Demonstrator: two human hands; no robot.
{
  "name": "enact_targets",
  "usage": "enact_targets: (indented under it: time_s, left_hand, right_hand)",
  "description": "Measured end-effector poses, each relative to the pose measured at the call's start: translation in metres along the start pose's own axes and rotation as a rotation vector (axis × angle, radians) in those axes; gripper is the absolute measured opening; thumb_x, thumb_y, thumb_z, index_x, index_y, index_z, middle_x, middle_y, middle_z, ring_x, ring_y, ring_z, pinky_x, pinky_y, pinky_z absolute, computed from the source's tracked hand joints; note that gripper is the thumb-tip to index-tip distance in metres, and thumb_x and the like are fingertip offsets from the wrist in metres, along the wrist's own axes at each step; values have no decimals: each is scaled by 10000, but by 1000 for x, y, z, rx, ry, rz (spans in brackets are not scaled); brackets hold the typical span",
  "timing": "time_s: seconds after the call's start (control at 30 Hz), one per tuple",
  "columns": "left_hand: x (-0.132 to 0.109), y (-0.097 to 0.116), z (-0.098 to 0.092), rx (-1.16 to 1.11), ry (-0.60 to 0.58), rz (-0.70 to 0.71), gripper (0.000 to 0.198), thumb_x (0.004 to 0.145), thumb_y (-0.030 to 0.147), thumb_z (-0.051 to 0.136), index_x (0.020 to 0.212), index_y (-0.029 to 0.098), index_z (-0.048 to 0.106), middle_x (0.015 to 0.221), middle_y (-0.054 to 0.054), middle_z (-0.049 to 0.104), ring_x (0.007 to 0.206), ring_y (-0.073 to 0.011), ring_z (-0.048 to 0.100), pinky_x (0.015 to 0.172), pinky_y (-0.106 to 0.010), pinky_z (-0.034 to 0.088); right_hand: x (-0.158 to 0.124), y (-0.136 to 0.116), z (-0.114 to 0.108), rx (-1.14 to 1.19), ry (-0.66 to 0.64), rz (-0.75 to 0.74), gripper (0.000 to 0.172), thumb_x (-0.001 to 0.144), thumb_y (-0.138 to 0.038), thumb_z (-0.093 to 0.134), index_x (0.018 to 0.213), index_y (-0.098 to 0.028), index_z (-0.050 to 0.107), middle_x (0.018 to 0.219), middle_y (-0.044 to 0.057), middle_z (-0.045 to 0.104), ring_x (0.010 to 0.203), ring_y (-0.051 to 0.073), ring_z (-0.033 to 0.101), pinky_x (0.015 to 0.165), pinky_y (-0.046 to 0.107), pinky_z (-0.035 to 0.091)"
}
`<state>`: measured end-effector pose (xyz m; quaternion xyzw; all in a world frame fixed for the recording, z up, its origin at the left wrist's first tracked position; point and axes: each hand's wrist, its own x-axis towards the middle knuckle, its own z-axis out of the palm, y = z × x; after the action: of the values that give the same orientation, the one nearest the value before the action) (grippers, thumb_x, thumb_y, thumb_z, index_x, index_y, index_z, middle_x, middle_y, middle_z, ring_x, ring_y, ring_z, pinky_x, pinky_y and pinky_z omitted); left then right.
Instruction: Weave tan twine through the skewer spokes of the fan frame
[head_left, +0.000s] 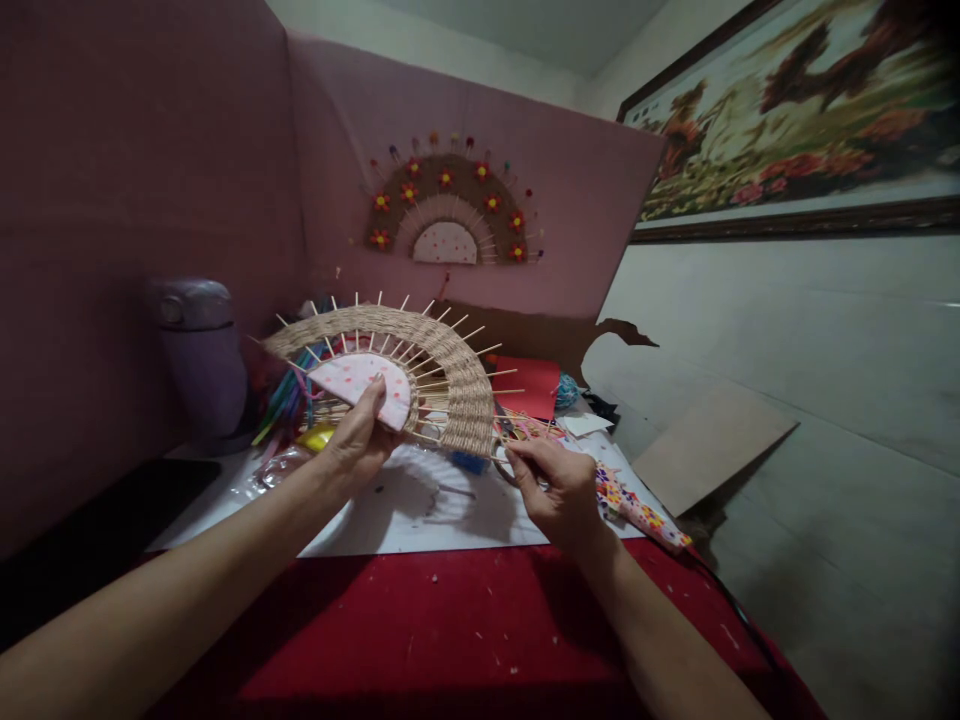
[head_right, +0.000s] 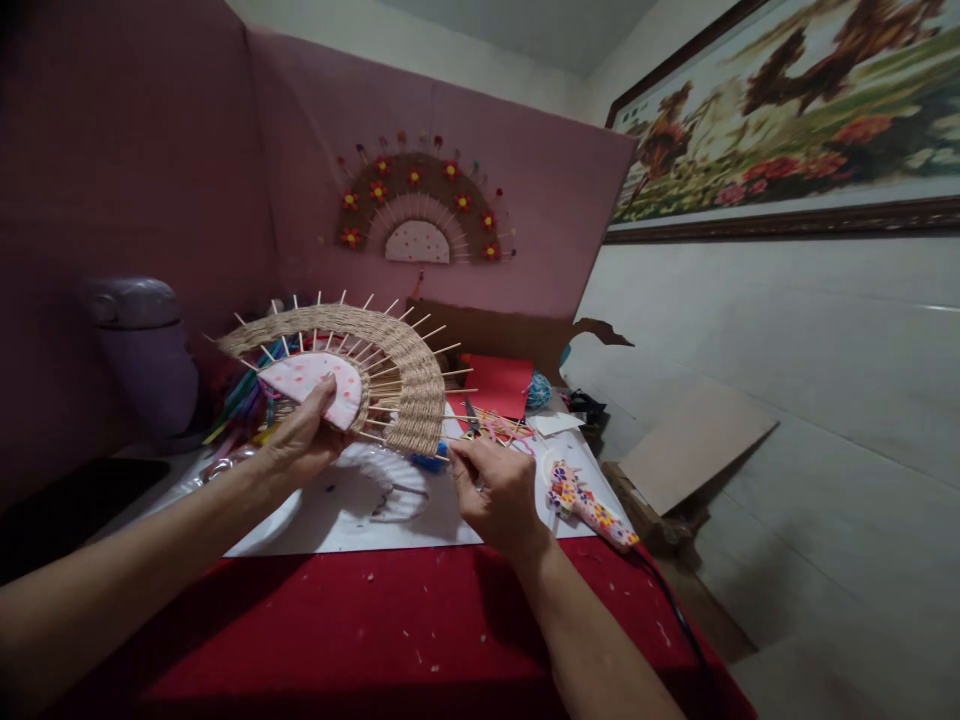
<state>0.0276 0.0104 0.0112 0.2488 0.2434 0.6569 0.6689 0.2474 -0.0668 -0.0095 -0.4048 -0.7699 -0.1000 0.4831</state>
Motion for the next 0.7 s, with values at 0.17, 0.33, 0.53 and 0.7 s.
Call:
enact_targets:
  time_s: [0.17,0.33,0.53,0.7]
  left_hand:
    - [10,5,12,-72,9,-13,137,783,179,569,914,148,588,722,-49,675,592,-144,625,601,-300,553]
    - [17,4,17,-142,38,-44,136,782,178,571,914,148,582,722,-50,677,629,-169,644,596,-314,557]
    - [23,2,26,-152,57,-79,89,806,202,544,873,155,577,660,-20,660,537,-141,623,522,-290,548]
    - [23,-5,24,-149,-13,-94,139,795,230,563,895,136,587,690,-49,668,572,-159,636,532,-292,550]
  right_hand:
    - [2,2,1,102,121,137,93,787,-190,550,830,-184,633,726,27,628,628,125,548,601,242,415]
    - [5,6,1,439,201,400,140,824,-265,504,824,-182,616,603,-18,518,517,88,444,475,207,354]
    - [7,7,5,544,174,481,129,783,-276,563,760,-168,629,592,-22,530,497,74,424,447,192,333]
    - [-1,1,15,337,49,329,112,786,-221,554,815,-177,653,705,15,637,579,105,534,528,212,408]
